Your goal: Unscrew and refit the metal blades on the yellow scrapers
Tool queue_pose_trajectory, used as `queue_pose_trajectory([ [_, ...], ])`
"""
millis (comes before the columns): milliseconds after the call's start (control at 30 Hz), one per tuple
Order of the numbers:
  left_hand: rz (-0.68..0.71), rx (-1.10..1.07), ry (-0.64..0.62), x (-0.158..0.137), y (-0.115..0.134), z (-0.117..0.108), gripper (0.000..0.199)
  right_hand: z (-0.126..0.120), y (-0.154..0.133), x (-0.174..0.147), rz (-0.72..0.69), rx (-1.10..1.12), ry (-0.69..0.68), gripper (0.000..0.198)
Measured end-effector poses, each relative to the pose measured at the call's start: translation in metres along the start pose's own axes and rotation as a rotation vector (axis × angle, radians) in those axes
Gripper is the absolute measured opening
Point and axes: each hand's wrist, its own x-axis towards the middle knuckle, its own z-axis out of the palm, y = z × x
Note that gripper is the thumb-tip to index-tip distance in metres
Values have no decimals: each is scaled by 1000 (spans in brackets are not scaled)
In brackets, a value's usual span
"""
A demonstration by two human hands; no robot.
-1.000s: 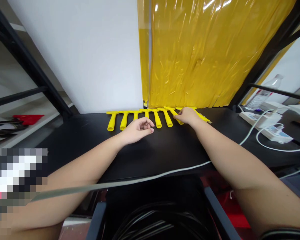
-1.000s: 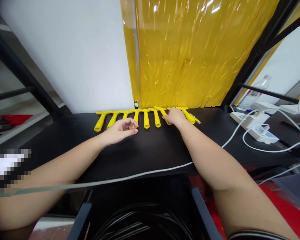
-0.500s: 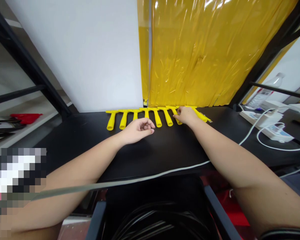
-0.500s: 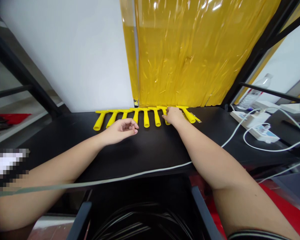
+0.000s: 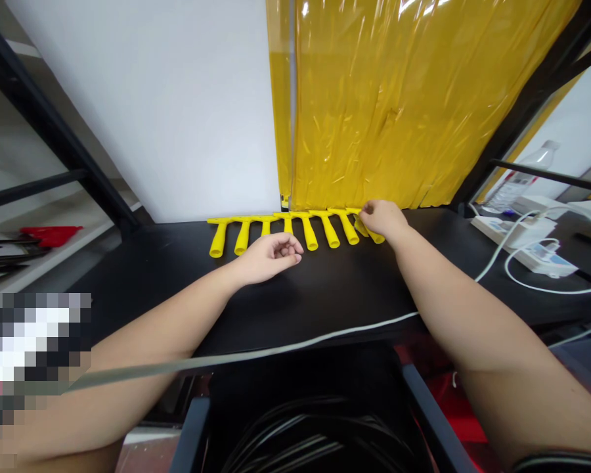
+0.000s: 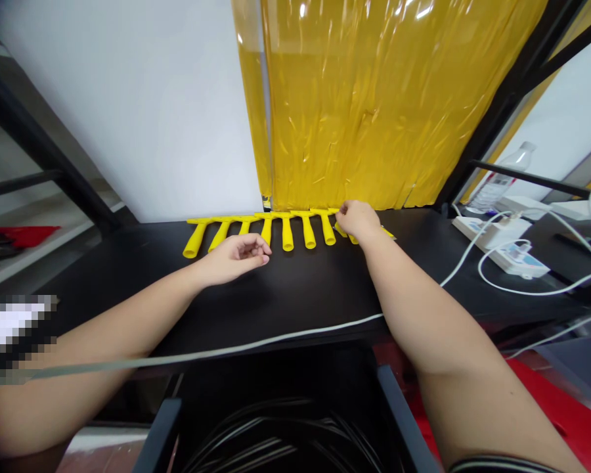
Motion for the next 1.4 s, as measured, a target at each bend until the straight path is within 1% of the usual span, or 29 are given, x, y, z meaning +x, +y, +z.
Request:
queue_pose_trajectory([
  [67,11,16,2,0,-1,-1,21,-6,11,1,-12,16,-21,27],
  [100,18,22,0,0,-1,-1,21,-8,15,1,-43,39,-48,26],
  [200,34,39,-10,-1,-1,-2,20,-15,23,-3,-218,154,-179,31],
  [300,42,59,-20,-2,-1,-3,20,-19,20,-8,-379,240,-299,38],
  [367,45,75,-28,-3,-1,-3,20,-18,15,-9,-435,227,-331,42],
  [433,46,89,-36,-3,-1,-3,20,-15,12,-9,-459,180,-345,36],
  [533,48,105,-44,-3,-1,-4,19,-11,12,-6,-458,140,-358,28],
  [667,43,119,-67,-3,-1,-5,19,-11,14,-5,-447,121,-364,26],
  [800,53,156,-66,-3,0,-6,19,-12,7,-13,-439,151,-280,22],
  [900,83,225,-57,-4,0,-8,18,-10,-12,-27,-439,202,-199,23],
  [967,115,301,-56,-4,1,-9,15,-7,-30,-37,-417,150,-157,28],
  [1067,181,433,-80,-5,1,-12,12,0,-57,-52,-343,-31,-120,48],
  [1133,209,494,-99,-5,2,-14,12,6,-70,-57,-316,-143,-124,57],
  [1200,217,529,-109,-6,3,-14,12,12,-77,-60,-309,-188,-145,61],
  [1300,217,553,-126,-6,2,-15,12,17,-79,-60,-325,-173,-168,50],
  [1400,224,563,-145,-6,1,-16,12,15,-76,-58,-326,-121,-113,38],
])
